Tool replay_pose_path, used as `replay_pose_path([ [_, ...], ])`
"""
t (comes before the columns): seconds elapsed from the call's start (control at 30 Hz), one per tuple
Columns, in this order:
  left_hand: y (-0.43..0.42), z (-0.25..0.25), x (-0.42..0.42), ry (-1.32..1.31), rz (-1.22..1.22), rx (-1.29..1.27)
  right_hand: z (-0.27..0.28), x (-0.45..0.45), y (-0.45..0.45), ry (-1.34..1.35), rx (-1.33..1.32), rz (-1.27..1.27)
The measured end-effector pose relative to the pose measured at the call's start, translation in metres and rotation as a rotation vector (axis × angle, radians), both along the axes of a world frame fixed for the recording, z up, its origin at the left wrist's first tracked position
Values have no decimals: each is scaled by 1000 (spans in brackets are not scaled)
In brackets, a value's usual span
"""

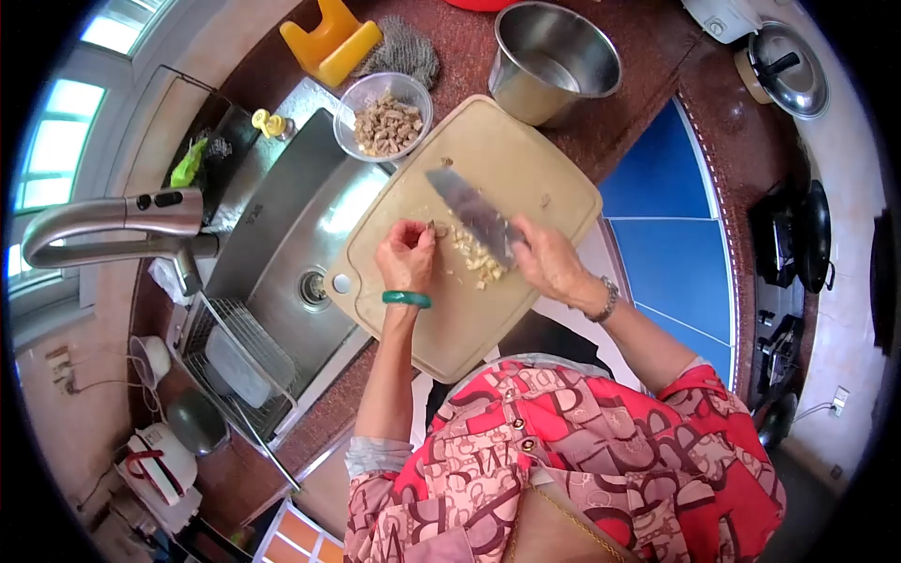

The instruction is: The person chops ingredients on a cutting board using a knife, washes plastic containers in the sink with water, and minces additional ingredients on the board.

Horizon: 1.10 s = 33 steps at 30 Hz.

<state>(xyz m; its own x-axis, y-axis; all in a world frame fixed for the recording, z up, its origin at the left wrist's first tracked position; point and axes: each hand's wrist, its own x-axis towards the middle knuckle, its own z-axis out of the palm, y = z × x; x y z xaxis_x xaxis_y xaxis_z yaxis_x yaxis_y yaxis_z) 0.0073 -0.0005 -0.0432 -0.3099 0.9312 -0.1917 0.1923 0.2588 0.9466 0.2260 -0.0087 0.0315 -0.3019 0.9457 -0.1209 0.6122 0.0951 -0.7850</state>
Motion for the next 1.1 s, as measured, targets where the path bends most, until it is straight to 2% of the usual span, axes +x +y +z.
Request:
replay_pose_path([
  [0.07, -5, 26, 5, 205, -92, 15, 3, 1, 4, -85, 83, -19],
  [0.17, -12, 38, 3, 239, -133, 51, 10, -1, 6, 2, 178, 7],
  [0.27, -19, 22, -4, 162, -127, 49, 21, -4, -2, -72, 75, 74],
  [0.33, -21, 30, -2, 135, -106, 40, 28, -7, -4, -116, 55, 123],
  [0.43, -20, 38, 3, 270, -102, 34, 36, -14, -6, -182, 56, 169],
  [0.5, -17, 33, 8, 367, -50, 138, 36, -17, -4, -227, 86, 188],
  [0.73, -12, 19, 8, 460, -75, 237, 31, -28, 0, -280, 174, 245],
  [0.8, -12, 19, 7, 529, -105, 261, 36, -31, 4, -355, 96, 308],
  [0.9, -10, 15, 6, 533, -122, 306, 28, -40, 9, -333, 179, 306],
  [1.03, -11, 22, 4, 564, -176, 301, 14, -60, 18, -348, 112, 314],
  [1.1, -20, 24, 8, 521, -336, 303, 13, -60, 21, -295, 259, 328],
])
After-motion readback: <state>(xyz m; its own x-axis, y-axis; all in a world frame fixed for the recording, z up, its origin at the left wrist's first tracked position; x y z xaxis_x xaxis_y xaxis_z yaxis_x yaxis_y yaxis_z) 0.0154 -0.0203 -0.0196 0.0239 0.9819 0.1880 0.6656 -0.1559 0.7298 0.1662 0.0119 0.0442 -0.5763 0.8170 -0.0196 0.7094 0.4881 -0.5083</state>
